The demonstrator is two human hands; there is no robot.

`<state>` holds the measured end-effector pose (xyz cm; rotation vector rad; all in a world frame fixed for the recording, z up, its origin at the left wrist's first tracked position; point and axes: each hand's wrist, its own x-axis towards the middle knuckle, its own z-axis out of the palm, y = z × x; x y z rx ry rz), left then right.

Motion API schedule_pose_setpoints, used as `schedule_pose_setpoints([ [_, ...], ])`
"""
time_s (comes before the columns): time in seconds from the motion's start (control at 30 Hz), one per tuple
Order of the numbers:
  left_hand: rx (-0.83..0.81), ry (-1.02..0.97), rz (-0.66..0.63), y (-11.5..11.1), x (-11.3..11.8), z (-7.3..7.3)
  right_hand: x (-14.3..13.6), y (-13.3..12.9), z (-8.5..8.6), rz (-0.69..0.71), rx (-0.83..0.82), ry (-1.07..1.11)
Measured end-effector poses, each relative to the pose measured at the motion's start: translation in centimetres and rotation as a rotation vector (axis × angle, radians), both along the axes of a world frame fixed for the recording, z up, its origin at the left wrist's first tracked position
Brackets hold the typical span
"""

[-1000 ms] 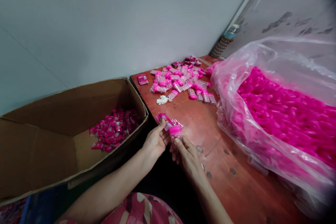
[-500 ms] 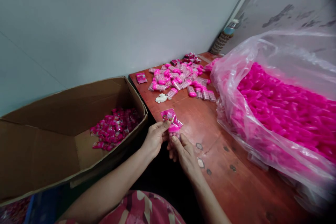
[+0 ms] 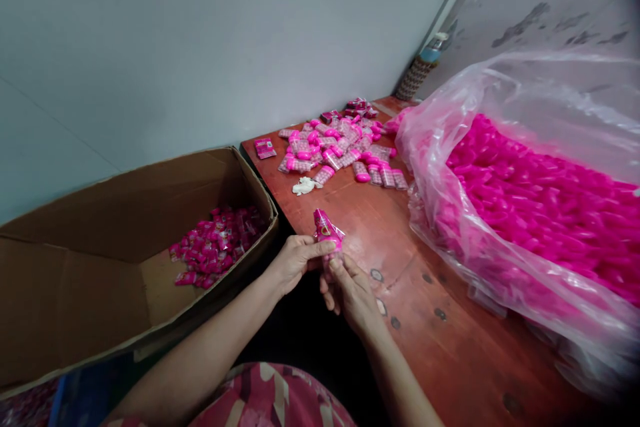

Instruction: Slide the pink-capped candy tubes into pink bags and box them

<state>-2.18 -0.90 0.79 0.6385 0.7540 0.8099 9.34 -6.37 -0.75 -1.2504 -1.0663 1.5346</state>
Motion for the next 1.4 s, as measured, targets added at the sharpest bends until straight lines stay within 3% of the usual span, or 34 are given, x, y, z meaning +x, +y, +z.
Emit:
schedule_pose_setpoints([
  [0.27, -0.020, 0.008, 0.116, -0.5, 0.4, -0.3, 0.4, 0.2, -0.4, -0.084, 0.101, -0.313],
  [0.47, 0.002, -0.080, -0.031, -0.4, -0.2, -0.5, 0.4, -0.2, 0.2, 0.040, -0.042, 0.142],
  [0.67, 0.036, 0.003, 0.024, -0.9, 0.1, -0.5, 0.3, 0.0, -0.2, -0.092, 0.086, -0.176],
  [0.83, -0.036, -0.015, 0.038, -1.7, 0.7, -0.4, 0.5, -0.1, -0.1, -0.007, -0.023, 0.095],
  [1.07, -0.053, -0.047, 0.150, -1.8, 0.4, -0.4, 0.7, -1.0, -0.4, -0.129, 0.001, 0.302],
  [1.23, -0.059, -0.009, 0.139, -2.0, 0.2, -0.1, 0.6, -1.0, -1.0, -0.204, 0.000, 0.356],
  [1.4, -0.055, -0.071, 0.201, -2.0, 0.0, 0.2, -0.2, -1.2, -0.3, -0.259, 0.000, 0.276],
])
